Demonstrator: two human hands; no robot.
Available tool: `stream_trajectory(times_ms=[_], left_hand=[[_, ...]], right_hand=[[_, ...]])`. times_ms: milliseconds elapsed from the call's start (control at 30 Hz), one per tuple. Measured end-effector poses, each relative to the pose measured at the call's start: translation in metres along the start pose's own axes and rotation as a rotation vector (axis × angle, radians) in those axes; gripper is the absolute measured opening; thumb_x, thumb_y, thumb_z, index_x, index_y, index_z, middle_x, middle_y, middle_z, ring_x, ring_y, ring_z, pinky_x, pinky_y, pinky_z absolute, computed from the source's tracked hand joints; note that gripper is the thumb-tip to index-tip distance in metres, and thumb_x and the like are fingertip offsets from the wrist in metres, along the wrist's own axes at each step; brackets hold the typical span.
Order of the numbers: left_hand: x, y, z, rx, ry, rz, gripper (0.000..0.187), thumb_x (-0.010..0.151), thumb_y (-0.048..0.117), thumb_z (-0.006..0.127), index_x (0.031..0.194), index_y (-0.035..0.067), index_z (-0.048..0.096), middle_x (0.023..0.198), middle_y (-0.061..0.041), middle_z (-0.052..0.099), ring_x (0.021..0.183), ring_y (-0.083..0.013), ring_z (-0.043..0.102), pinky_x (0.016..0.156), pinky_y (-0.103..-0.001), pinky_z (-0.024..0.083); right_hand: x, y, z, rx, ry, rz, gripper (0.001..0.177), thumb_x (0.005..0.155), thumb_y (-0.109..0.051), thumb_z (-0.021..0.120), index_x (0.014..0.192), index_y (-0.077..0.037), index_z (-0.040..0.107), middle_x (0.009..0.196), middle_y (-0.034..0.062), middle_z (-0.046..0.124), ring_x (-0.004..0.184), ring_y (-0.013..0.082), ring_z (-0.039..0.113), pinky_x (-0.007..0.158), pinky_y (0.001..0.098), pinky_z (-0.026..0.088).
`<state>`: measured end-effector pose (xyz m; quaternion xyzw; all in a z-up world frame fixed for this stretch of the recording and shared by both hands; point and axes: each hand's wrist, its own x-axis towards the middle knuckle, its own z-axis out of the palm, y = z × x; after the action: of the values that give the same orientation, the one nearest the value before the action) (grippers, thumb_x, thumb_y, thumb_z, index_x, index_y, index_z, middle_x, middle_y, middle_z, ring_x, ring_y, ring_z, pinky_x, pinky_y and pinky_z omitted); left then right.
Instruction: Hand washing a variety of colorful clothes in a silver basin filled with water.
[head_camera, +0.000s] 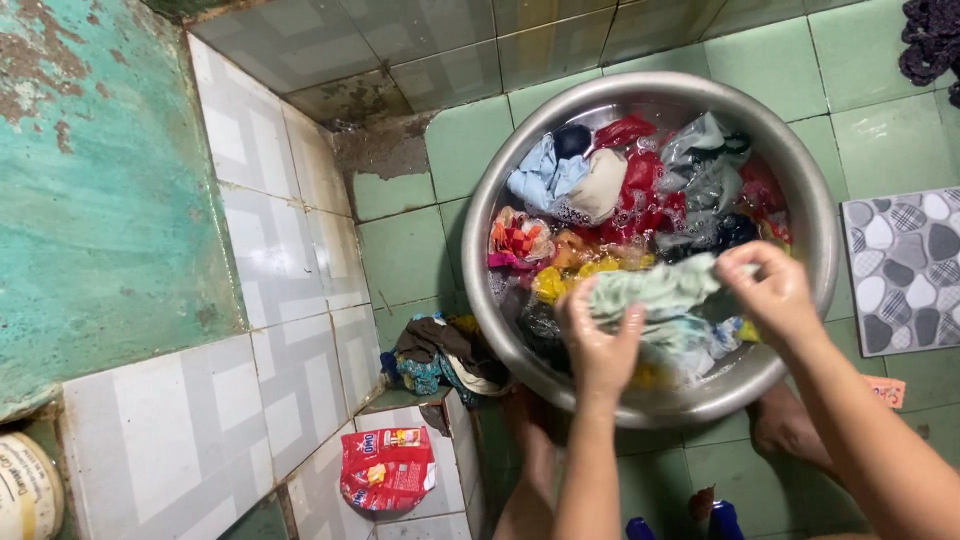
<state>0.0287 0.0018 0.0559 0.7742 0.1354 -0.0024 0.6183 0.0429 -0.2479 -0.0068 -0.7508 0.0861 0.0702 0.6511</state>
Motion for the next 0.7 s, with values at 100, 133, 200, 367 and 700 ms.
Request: stream_trajectory(times_ms=[100,133,200,367,700], left_hand=[[0.010,-0.018,-0.016,-0.092,0.008,-0.164,0.063,0.084,0.025,0.077,0.137,0.010,0.047,0.141,-0.018,0.038,0.125,-0.0342,0.050,0.101,-0.047,0.048],[0.009,-0.034,-0.014,-0.027,0.051,-0.128,0.059,0.087,0.025,0.076,0.137,0.009,0.048,0.141,-0.018,0.040,0.126,-0.0344,0.050,0.104,-0.047,0.046],[0.004,-0.053,-0.010,0.036,0.100,-0.093,0.055,0.090,0.025,0.074,0.137,0.008,0.049,0.141,-0.018,0.042,0.128,-0.0347,0.050,0.107,-0.048,0.043],[-0.009,-0.042,0.000,0.088,0.041,-0.070,0.032,0.095,0.022,0.070,0.121,0.006,0.064,0.130,-0.016,0.058,0.122,-0.0326,0.058,0.106,-0.045,0.045],[-0.013,-0.072,0.014,0.093,-0.002,-0.042,0.028,0.095,0.022,0.071,0.116,0.005,0.066,0.118,-0.016,0.067,0.110,-0.0345,0.064,0.097,-0.044,0.051]], right_hand=[[0.021,0.004,-0.016,-0.052,0.160,-0.006,0.023,0.099,-0.018,0.075,0.111,-0.002,0.063,0.105,0.0050,0.068,0.094,0.0114,0.063,0.083,0.0274,0.053],[0.029,0.004,-0.016,-0.169,0.213,-0.036,0.029,0.096,-0.017,0.077,0.116,-0.003,0.063,0.112,0.0090,0.065,0.097,0.0134,0.063,0.085,0.0289,0.053],[0.043,0.023,-0.018,-0.288,0.260,-0.071,0.036,0.093,-0.017,0.080,0.122,-0.004,0.062,0.119,0.0129,0.062,0.101,0.0153,0.062,0.087,0.0303,0.053],[0.057,0.184,-0.012,-1.215,0.248,-0.341,0.052,0.071,-0.024,0.083,0.119,-0.009,0.067,0.135,0.0281,0.055,0.122,0.0469,0.060,0.102,0.0485,0.052],[0.058,0.121,0.041,-1.155,-0.427,0.402,0.038,0.100,-0.046,0.057,0.130,-0.024,0.067,0.135,0.0105,0.070,0.121,0.0293,0.070,0.108,0.0429,0.056]])
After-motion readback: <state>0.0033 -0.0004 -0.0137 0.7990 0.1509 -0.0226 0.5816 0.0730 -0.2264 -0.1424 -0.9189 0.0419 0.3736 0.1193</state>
